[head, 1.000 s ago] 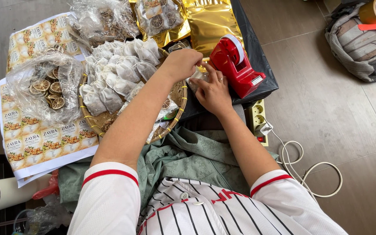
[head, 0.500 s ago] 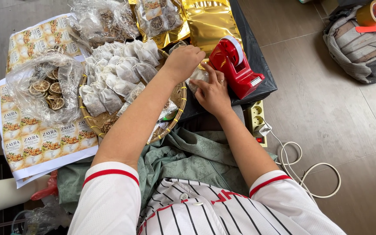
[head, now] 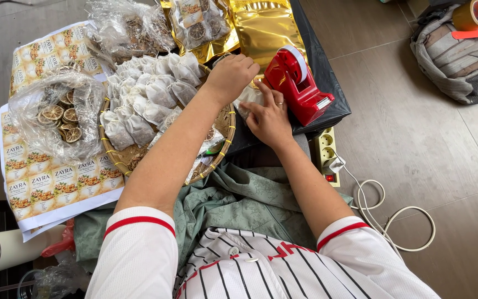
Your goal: Individually bagging dried lemon slices and arranging them in a tray with tea bags.
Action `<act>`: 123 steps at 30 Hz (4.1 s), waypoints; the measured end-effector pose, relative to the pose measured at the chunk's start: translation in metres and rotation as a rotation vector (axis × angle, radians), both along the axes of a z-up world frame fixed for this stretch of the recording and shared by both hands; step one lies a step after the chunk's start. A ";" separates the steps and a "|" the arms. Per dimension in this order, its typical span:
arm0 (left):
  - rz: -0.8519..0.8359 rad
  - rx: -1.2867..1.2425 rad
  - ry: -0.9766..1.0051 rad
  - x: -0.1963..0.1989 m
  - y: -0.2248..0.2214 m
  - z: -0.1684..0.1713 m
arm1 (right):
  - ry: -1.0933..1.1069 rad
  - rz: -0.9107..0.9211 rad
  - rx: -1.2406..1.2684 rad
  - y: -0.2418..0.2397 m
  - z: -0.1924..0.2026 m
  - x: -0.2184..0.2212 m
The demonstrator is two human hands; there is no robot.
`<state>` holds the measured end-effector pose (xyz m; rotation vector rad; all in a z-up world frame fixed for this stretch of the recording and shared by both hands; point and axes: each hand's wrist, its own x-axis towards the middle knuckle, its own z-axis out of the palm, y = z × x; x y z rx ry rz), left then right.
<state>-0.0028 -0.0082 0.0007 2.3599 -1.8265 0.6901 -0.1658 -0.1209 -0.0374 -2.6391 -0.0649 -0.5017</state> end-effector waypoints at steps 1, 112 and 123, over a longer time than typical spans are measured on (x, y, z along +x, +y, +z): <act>-0.002 0.000 0.000 0.000 0.000 0.002 | 0.000 -0.002 0.000 0.000 0.000 0.000; 0.425 -1.725 1.407 -0.238 0.241 -0.018 | -0.138 0.518 -0.077 0.100 0.026 -0.069; 0.527 -1.269 1.231 -0.223 0.234 0.010 | -0.088 0.617 0.205 0.113 0.088 -0.061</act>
